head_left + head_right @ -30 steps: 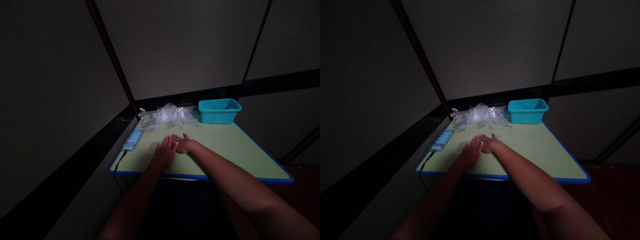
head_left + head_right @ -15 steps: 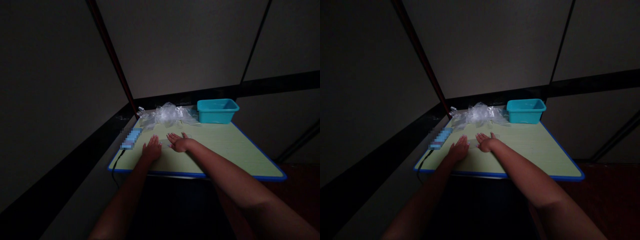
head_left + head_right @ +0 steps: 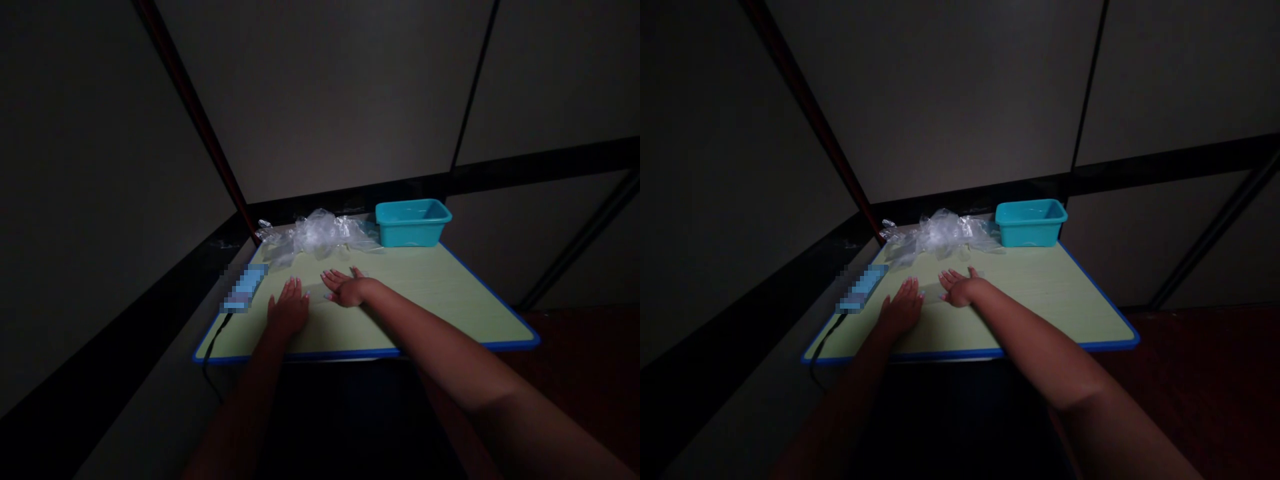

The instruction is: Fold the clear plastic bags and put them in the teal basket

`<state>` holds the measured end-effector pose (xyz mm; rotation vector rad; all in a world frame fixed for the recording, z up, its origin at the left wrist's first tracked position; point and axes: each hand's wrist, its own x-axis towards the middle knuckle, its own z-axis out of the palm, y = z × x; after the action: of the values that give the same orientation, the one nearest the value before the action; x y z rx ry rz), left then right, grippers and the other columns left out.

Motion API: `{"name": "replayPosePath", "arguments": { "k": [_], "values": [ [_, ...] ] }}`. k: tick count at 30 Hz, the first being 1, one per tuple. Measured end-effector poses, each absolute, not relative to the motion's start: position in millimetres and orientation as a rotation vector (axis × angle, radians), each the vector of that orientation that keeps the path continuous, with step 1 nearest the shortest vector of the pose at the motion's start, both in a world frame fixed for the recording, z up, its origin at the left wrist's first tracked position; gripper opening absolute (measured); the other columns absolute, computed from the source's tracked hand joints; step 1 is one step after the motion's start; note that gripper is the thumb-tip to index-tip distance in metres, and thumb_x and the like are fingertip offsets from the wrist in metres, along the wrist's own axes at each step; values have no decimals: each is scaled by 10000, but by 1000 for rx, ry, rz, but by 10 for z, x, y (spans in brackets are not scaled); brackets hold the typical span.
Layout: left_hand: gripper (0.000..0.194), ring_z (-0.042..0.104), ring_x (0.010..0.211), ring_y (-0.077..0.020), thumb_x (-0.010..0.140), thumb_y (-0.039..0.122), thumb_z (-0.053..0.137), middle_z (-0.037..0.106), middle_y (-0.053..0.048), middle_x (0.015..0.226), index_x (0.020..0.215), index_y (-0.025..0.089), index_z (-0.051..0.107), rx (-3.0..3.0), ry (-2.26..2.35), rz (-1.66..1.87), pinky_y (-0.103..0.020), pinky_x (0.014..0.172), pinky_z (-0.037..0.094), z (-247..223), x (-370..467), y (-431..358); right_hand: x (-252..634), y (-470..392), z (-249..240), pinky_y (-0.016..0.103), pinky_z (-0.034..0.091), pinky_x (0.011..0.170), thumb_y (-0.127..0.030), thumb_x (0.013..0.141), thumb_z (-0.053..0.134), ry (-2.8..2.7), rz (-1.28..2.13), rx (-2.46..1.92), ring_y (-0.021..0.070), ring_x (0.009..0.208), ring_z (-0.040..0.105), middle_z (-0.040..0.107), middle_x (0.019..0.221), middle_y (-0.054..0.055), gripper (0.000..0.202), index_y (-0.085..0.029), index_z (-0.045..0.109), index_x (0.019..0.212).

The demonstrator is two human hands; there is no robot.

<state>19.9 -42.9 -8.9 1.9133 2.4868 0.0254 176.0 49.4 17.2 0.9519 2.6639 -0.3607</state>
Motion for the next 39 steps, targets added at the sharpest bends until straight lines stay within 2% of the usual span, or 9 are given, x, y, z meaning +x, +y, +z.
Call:
{"name": "replayPosePath", "arguments": {
  "k": [8,16,20,24,28,32,35,39],
  "values": [
    [559,171,1382,-204,920,374,164,173,-59,1509,1431,153,219,1931,2505,40,-559,1058,228,-123,191,-426,1926,642,237,636,12,1028,-459,899,322,2623,-377,960,246,1388,-12,-36,1516,67,693,-218,-12,1457],
    [567,166,1383,-196,919,380,155,168,-51,1510,1435,150,203,1928,2508,40,-565,1059,220,-130,187,-428,2131,876,274,587,90,1060,-490,815,486,2556,-357,1052,308,1380,-2,-28,1511,129,863,-112,50,1457],
    [575,158,1385,-209,919,400,161,165,-52,1511,1437,154,200,1927,2500,38,-571,1055,226,-120,185,-433,2196,913,319,601,111,1049,-530,872,355,2539,-336,1222,306,1381,-11,-35,1507,142,792,-85,58,1456],
    [581,143,1388,-219,924,423,182,157,-57,1511,1439,155,197,1994,2551,113,-581,1059,197,-131,207,-457,2082,766,320,618,18,1039,-480,916,269,2683,-301,1332,272,1385,-31,-29,1512,120,674,-131,83,1461],
    [550,111,1393,-218,927,372,233,183,-72,1504,1438,167,219,2141,2682,281,-581,1082,80,-119,267,-511,1827,530,203,610,-27,1043,-486,910,270,2980,-334,1062,258,1388,0,46,1518,98,653,-175,109,1462],
    [523,130,1390,-234,927,316,233,243,-81,1487,1420,149,275,2222,2695,330,-593,1082,24,-101,290,-540,1627,380,47,590,-44,1056,-436,923,252,3129,-305,899,234,1389,59,117,1513,87,598,-194,142,1459],
    [508,173,1380,-231,926,283,219,272,-78,1475,1408,146,304,2197,2661,247,-601,1077,48,-129,251,-516,1555,329,-17,572,-56,1063,-427,933,217,3171,-298,846,207,1388,90,150,1507,82,579,-183,162,1454],
    [506,228,1364,-230,920,269,199,273,-70,1477,1402,171,319,2133,2550,105,-600,1060,153,-193,172,-461,1523,286,-31,553,-57,1070,-444,936,183,3116,-339,830,200,1386,102,162,1506,77,576,-185,181,1451]
  ]
}}
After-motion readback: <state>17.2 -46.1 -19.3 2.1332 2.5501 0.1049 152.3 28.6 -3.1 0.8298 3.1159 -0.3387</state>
